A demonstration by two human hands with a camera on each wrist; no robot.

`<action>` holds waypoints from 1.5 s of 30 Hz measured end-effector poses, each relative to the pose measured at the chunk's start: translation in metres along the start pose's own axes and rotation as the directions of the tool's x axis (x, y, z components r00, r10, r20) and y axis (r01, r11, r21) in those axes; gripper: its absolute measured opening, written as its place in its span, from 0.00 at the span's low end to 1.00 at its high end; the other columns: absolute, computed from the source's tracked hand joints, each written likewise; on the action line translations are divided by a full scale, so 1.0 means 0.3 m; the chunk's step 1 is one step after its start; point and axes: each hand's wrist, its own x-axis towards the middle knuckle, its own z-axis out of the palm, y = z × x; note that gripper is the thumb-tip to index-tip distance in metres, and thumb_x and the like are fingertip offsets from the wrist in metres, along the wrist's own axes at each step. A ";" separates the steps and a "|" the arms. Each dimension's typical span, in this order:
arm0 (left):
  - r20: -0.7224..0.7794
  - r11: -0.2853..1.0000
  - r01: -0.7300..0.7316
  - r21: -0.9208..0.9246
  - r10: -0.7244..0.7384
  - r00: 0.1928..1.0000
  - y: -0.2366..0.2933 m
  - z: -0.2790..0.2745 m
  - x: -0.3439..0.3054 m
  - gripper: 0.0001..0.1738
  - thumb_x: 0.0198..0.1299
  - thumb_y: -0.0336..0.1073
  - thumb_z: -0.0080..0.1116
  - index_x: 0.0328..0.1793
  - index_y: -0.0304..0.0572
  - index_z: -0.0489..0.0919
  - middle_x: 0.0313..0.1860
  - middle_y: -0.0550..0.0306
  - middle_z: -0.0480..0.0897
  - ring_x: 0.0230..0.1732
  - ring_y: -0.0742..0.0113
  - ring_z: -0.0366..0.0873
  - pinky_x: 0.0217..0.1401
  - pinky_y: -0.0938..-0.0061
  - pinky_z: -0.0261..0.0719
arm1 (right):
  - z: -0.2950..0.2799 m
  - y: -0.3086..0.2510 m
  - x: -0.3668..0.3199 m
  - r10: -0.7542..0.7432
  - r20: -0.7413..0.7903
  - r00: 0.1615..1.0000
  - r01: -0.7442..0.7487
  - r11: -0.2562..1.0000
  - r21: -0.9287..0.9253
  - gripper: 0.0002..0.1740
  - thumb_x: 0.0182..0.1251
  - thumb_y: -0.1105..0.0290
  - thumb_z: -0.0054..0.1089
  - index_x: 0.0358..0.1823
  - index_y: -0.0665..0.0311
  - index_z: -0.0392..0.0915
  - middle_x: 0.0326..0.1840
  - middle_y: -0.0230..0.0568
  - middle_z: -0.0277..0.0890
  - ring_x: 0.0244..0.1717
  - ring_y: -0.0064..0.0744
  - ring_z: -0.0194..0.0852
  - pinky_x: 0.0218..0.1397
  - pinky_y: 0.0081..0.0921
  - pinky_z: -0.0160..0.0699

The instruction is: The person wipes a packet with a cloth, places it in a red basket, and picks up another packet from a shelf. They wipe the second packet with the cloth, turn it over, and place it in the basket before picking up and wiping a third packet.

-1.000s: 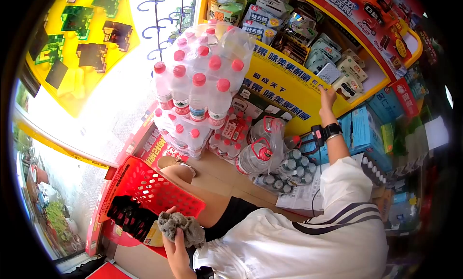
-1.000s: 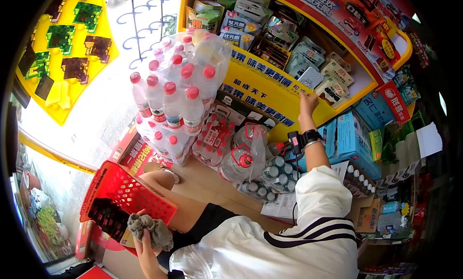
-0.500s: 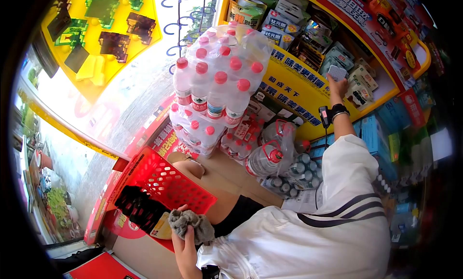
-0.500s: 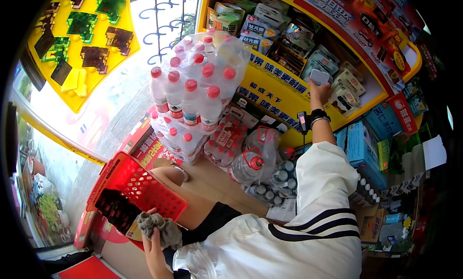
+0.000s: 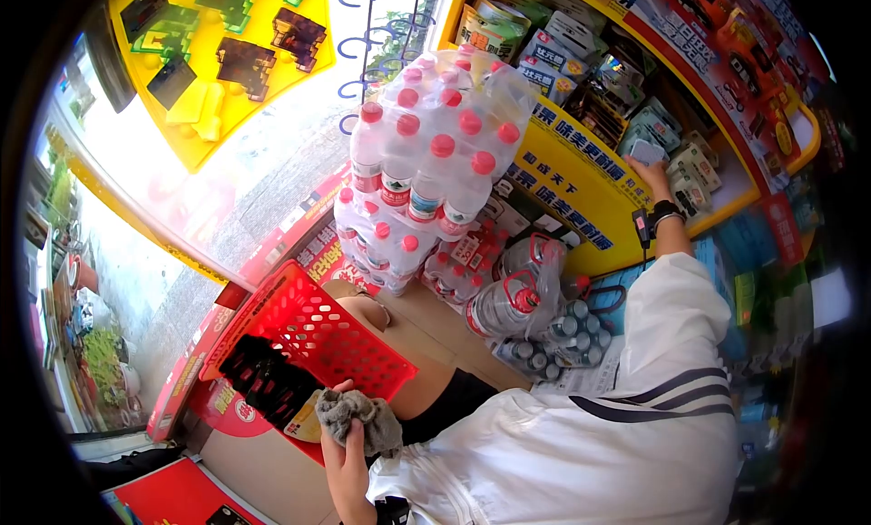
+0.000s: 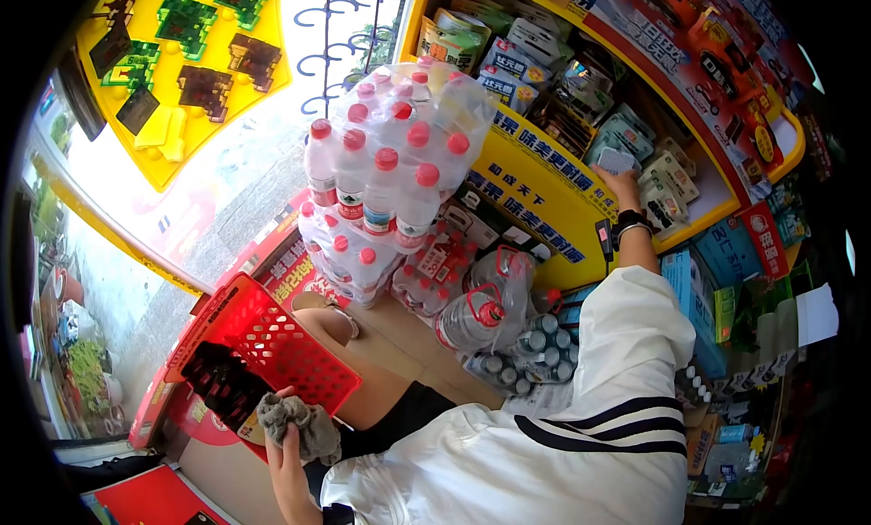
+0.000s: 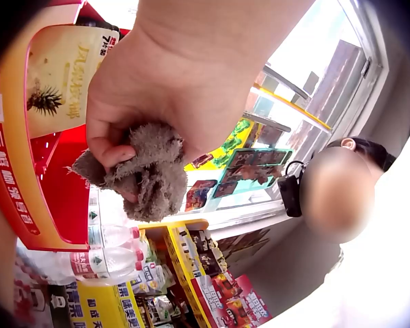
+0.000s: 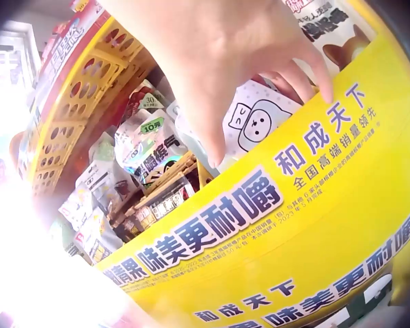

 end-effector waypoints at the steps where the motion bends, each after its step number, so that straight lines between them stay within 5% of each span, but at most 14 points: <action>1: -0.003 1.000 0.006 -0.002 -0.006 1.000 0.000 0.002 -0.001 0.24 0.69 0.24 0.44 0.70 0.30 0.63 0.63 0.51 0.70 0.57 0.62 0.76 0.64 0.69 0.71 | -0.001 -0.007 0.006 0.004 0.032 0.999 -0.006 0.998 0.066 0.75 0.46 0.29 0.66 0.78 0.77 0.35 0.71 0.65 0.60 0.65 0.54 0.70 0.62 0.48 0.74; 5: -0.021 1.000 -0.018 0.020 0.018 1.000 -0.018 -0.006 0.003 0.23 0.67 0.24 0.45 0.69 0.28 0.64 0.65 0.51 0.69 0.58 0.63 0.76 0.65 0.69 0.70 | -0.159 -0.109 -0.175 0.029 0.280 0.960 -0.110 0.954 0.279 0.72 0.44 0.41 0.76 0.77 0.76 0.39 0.71 0.66 0.60 0.60 0.50 0.75 0.48 0.38 0.83; 13: 0.009 0.998 -0.050 0.035 0.050 0.999 -0.027 -0.026 0.007 0.23 0.65 0.23 0.45 0.67 0.27 0.66 0.66 0.52 0.69 0.57 0.66 0.74 0.65 0.71 0.68 | -0.139 -0.098 -0.159 -0.012 0.188 0.982 -0.052 0.942 0.330 0.64 0.46 0.46 0.78 0.75 0.75 0.48 0.70 0.61 0.63 0.65 0.46 0.71 0.50 0.39 0.81; 19: 0.002 0.999 -0.051 0.014 0.051 0.999 -0.008 -0.011 -0.007 0.23 0.66 0.23 0.46 0.68 0.28 0.65 0.64 0.53 0.71 0.58 0.67 0.73 0.65 0.72 0.68 | -0.091 -0.037 -0.053 -0.140 0.225 0.964 0.029 0.899 0.436 0.51 0.46 0.48 0.78 0.66 0.73 0.67 0.66 0.56 0.70 0.63 0.46 0.73 0.53 0.39 0.81; 21: 0.014 0.998 -0.061 0.016 0.061 0.998 -0.009 -0.024 0.005 0.23 0.66 0.23 0.46 0.68 0.28 0.66 0.63 0.53 0.71 0.58 0.67 0.73 0.65 0.72 0.68 | -0.073 -0.044 -0.055 -0.088 0.077 0.993 0.063 0.959 0.277 0.46 0.47 0.46 0.77 0.61 0.71 0.73 0.63 0.53 0.74 0.60 0.46 0.76 0.53 0.39 0.81; 28: 0.024 0.999 -0.039 0.013 0.039 0.999 -0.008 -0.015 -0.004 0.23 0.67 0.24 0.46 0.68 0.29 0.66 0.62 0.54 0.72 0.57 0.68 0.73 0.64 0.73 0.68 | -0.039 0.008 0.045 -0.147 0.091 0.985 0.120 0.960 0.254 0.47 0.47 0.43 0.75 0.62 0.71 0.73 0.61 0.52 0.77 0.55 0.46 0.80 0.53 0.37 0.82; 34: 0.025 0.997 -0.066 0.037 0.065 0.998 -0.027 -0.029 -0.001 0.23 0.67 0.24 0.46 0.68 0.29 0.66 0.61 0.55 0.72 0.57 0.68 0.73 0.64 0.73 0.68 | -0.100 -0.074 -0.076 -0.066 0.061 0.996 0.062 0.995 0.078 0.51 0.46 0.41 0.74 0.64 0.72 0.70 0.63 0.53 0.74 0.58 0.46 0.78 0.56 0.38 0.80; 36: 0.033 0.997 -0.070 0.045 0.068 0.997 -0.023 -0.028 0.001 0.23 0.67 0.23 0.46 0.68 0.29 0.66 0.60 0.55 0.72 0.57 0.69 0.73 0.64 0.73 0.67 | -0.090 -0.071 -0.053 -0.060 0.049 0.997 0.055 0.994 0.098 0.56 0.47 0.46 0.78 0.69 0.77 0.61 0.68 0.59 0.68 0.64 0.54 0.72 0.56 0.47 0.81; 45: 0.041 0.999 -0.050 0.015 0.049 0.998 -0.026 -0.025 0.003 0.23 0.65 0.22 0.45 0.68 0.29 0.66 0.61 0.55 0.72 0.57 0.70 0.72 0.65 0.74 0.66 | -0.090 -0.104 -0.112 0.039 0.001 0.999 -0.039 0.999 0.012 0.76 0.45 0.40 0.75 0.79 0.73 0.29 0.74 0.66 0.55 0.68 0.54 0.68 0.63 0.39 0.77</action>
